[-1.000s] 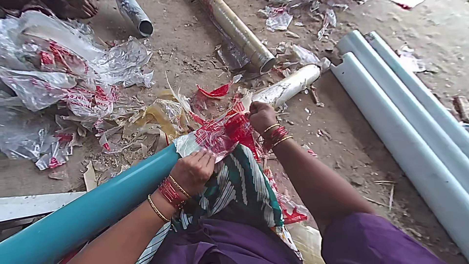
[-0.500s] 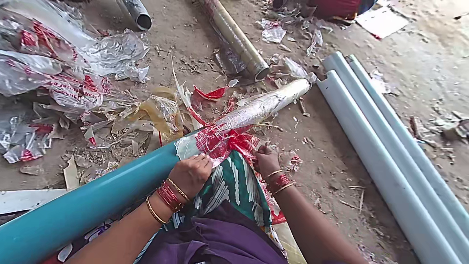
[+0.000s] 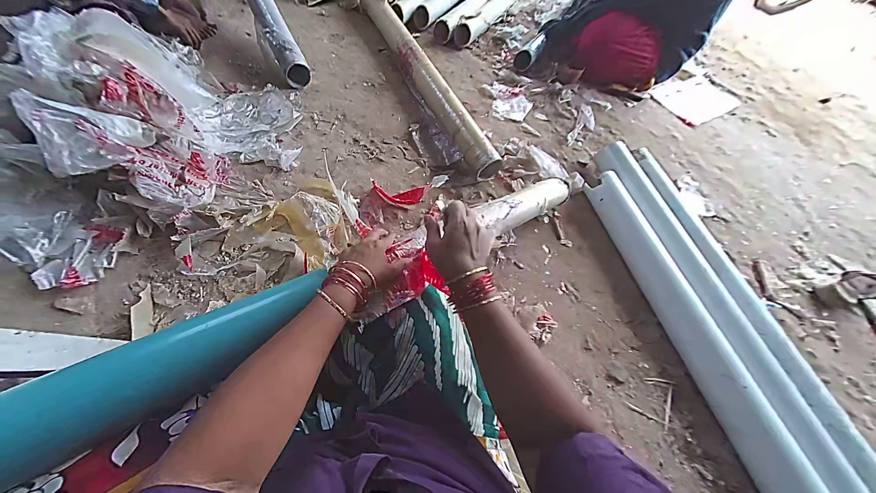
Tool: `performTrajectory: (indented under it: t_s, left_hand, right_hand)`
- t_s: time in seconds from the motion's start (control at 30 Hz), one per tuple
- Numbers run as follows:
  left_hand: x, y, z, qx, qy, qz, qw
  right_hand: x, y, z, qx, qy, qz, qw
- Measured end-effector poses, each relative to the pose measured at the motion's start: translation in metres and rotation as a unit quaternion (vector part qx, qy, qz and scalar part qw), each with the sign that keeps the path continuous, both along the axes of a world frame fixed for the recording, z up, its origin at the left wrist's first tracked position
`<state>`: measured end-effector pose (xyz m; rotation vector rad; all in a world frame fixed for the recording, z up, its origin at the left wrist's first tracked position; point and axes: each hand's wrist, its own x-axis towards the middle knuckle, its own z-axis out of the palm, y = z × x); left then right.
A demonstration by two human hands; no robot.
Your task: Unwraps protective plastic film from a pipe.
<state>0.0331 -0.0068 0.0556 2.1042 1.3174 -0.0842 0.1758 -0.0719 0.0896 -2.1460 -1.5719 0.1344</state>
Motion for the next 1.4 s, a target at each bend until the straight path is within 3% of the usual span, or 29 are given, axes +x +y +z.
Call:
performTrajectory:
  t_s: [0.1,0.23,0.37,0.43,0.7,0.8,0.87,1.0,1.07,1.17,1.27,1.4]
  left_hand:
    - [-0.004,0.003,0.003,-0.017,0.008,-0.022,1.000]
    - [-0.001,0.010,0.006,-0.016,-0.011,-0.018,1.000]
    - [0.005,0.009,0.012,0.013,0.053,0.000,0.999]
    - [0.005,0.007,0.010,0.007,0.054,0.002,0.999]
    - [0.007,0.003,0.009,0.015,0.067,-0.006,0.998]
    - [0.006,0.003,0.010,0.010,0.072,-0.002,0.997]
    - [0.007,0.003,0.009,0.004,0.066,0.006,0.998]
    - [0.007,0.000,0.004,0.022,0.068,0.011,0.997]
    - [0.008,0.001,0.000,0.030,0.064,0.006,0.997]
    - [0.007,0.005,-0.006,0.038,0.064,0.006,0.997]
    - [0.008,0.006,-0.008,0.043,0.065,0.002,0.997]
    - [0.007,0.005,-0.008,0.052,0.066,0.002,0.996]
  right_hand:
    - [0.004,0.008,-0.015,-0.140,0.009,-0.005,0.990]
    - [0.018,0.007,-0.049,-0.073,-0.037,0.058,0.995]
    - [0.018,0.009,-0.046,-0.142,0.064,0.067,0.986]
    - [0.010,0.002,-0.044,-0.157,0.062,0.036,0.985]
    - [0.003,-0.013,-0.046,-0.163,0.065,-0.041,0.984]
    - [0.006,-0.016,-0.044,-0.155,0.061,-0.014,0.986]
    - [0.020,-0.017,-0.048,-0.113,0.129,0.018,0.985]
    - [0.072,-0.020,-0.069,-0.003,0.370,-0.054,0.928]
    - [0.110,-0.034,-0.074,-0.007,0.391,-0.162,0.906]
    - [0.162,-0.068,-0.105,-0.093,0.390,-0.304,0.864]
    - [0.174,-0.109,-0.141,-0.143,0.451,-0.337,0.814]
    - [0.155,-0.138,-0.166,-0.169,0.487,-0.311,0.798]
